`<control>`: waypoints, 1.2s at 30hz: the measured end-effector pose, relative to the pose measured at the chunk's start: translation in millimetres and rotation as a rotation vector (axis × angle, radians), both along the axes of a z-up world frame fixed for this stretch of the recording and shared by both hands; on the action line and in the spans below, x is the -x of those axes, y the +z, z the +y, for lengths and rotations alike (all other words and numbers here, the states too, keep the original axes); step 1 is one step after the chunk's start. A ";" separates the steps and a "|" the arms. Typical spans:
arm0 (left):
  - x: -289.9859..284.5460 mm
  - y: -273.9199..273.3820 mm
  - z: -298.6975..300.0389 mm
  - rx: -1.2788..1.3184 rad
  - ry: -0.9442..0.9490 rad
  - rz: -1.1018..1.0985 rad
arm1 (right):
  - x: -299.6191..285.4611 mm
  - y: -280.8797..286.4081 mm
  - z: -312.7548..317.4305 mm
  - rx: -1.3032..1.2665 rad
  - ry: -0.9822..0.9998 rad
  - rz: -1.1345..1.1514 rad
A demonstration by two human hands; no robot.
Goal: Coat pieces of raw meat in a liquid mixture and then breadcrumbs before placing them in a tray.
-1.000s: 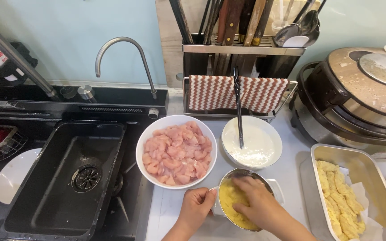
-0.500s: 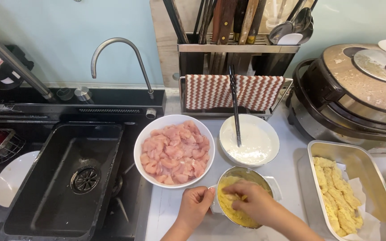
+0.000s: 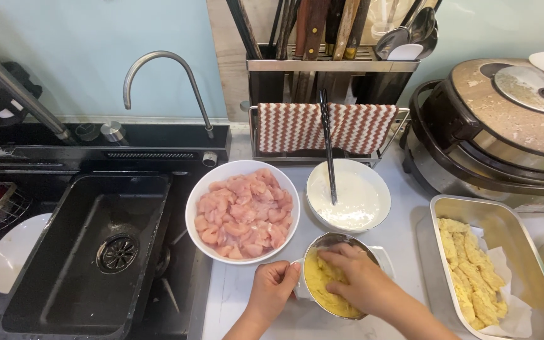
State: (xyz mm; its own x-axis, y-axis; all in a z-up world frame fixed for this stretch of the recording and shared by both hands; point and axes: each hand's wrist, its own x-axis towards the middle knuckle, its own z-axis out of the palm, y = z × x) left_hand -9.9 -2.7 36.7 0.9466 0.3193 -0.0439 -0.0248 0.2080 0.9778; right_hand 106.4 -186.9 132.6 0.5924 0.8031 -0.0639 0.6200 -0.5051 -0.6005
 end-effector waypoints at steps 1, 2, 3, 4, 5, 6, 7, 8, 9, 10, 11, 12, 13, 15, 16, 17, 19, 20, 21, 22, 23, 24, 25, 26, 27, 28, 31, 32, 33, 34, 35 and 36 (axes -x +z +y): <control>-1.3 -0.9 -0.6 0.000 -0.001 0.000 | -3.9 -4.6 -1.7 0.000 -0.001 0.000; -2.5 -1.8 -0.9 -0.003 -0.001 -0.004 | -7.6 -9.2 -3.1 0.036 -0.011 0.058; -1.9 -3.2 -0.2 -0.007 0.001 -0.006 | -10.3 -14.7 -3.3 0.071 -0.018 0.118; -1.1 -4.4 0.0 -0.009 0.002 -0.004 | -9.0 -7.7 -1.5 0.070 -0.016 0.119; -0.5 -5.3 0.0 -0.014 0.004 -0.013 | -8.0 -0.3 0.0 0.060 -0.042 0.225; 0.0 -6.1 -0.1 -0.020 0.006 -0.022 | -7.0 7.4 1.4 0.049 -0.067 0.330; -0.3 -5.4 0.9 -0.020 0.005 -0.024 | -5.4 8.9 3.6 0.049 -0.067 0.328; -0.7 -4.8 1.5 -0.021 0.008 -0.020 | -4.0 10.4 5.5 0.050 -0.070 0.276; -1.0 -4.5 0.8 -0.021 0.008 -0.014 | -1.9 11.7 5.8 0.051 -0.075 0.224; -1.4 -3.4 -1.2 -0.019 0.004 -0.015 | -3.2 4.5 2.2 0.052 -0.079 0.224; -1.9 -2.2 -1.7 -0.013 0.002 -0.014 | -5.0 -2.8 0.1 0.070 -0.059 0.186; -2.2 -0.8 -1.9 -0.008 0.000 -0.012 | -6.6 -10.0 -1.6 0.088 -0.038 0.148; -1.4 -1.0 -1.2 -0.010 0.001 -0.010 | -4.0 -0.9 1.1 0.086 -0.037 0.150; -0.2 -1.6 -0.5 -0.010 0.006 -0.019 | 0.9 17.4 5.6 0.050 -0.088 0.294; 0.5 -1.7 0.7 -0.011 0.007 -0.019 | 1.4 14.9 6.5 0.050 -0.087 0.294; 0.3 -1.6 0.7 -0.015 0.007 -0.018 | 1.5 12.9 5.9 0.033 -0.094 0.231; -1.5 -0.9 -1.1 -0.018 0.004 -0.018 | -1.3 0.8 2.3 0.018 -0.105 0.166; -2.6 -0.5 -2.5 -0.013 0.002 -0.014 | -3.9 -9.4 -0.3 0.039 -0.086 0.097; -1.5 0.1 -2.0 -0.011 0.004 -0.006 | -5.0 -20.1 -0.8 0.057 -0.063 0.031; -1.3 0.4 -1.9 -0.012 0.003 -0.004 | -3.1 -7.8 1.5 0.056 -0.064 0.032; -0.7 0.5 -1.7 -0.013 0.006 -0.004 | -1.4 4.3 4.3 0.085 -0.109 0.177; -0.1 0.5 -1.5 -0.014 0.009 -0.005 | 0.5 16.4 7.1 0.113 -0.153 0.321; 0.0 -0.1 -0.8 -0.014 0.010 -0.005 | 0.8 16.6 6.7 0.113 -0.151 0.321; -0.1 -0.5 -0.3 -0.010 0.010 -0.007 | 0.9 16.9 6.1 0.096 -0.147 0.279; -0.9 -0.6 -0.9 -0.004 0.006 -0.009 | 1.1 17.8 4.2 0.080 -0.145 0.237; -0.9 0.2 -1.3 -0.003 0.004 -0.009 | -0.8 6.3 2.2 0.080 -0.147 0.237; -2.1 -0.7 -2.9 0.008 0.003 0.016 | -5.1 -9.9 -1.1 0.061 -0.060 0.008; -1.7 -2.0 -2.1 -0.002 0.006 0.014 | -4.4 -2.6 1.1 0.071 -0.097 0.141; -1.5 -3.3 -1.6 -0.011 0.010 0.011 | -4.0 4.9 3.3 0.082 -0.130 0.273; -0.4 -3.1 -0.3 -0.013 0.013 0.012 | -2.9 5.9 4.5 0.081 -0.128 0.273; -1.0 -2.9 0.0 -0.018 0.011 -0.004 | -2.8 7.5 4.6 0.050 -0.126 0.243; -2.0 -2.7 -0.1 -0.023 0.010 -0.020 | -3.0 9.0 4.3 0.020 -0.123 0.212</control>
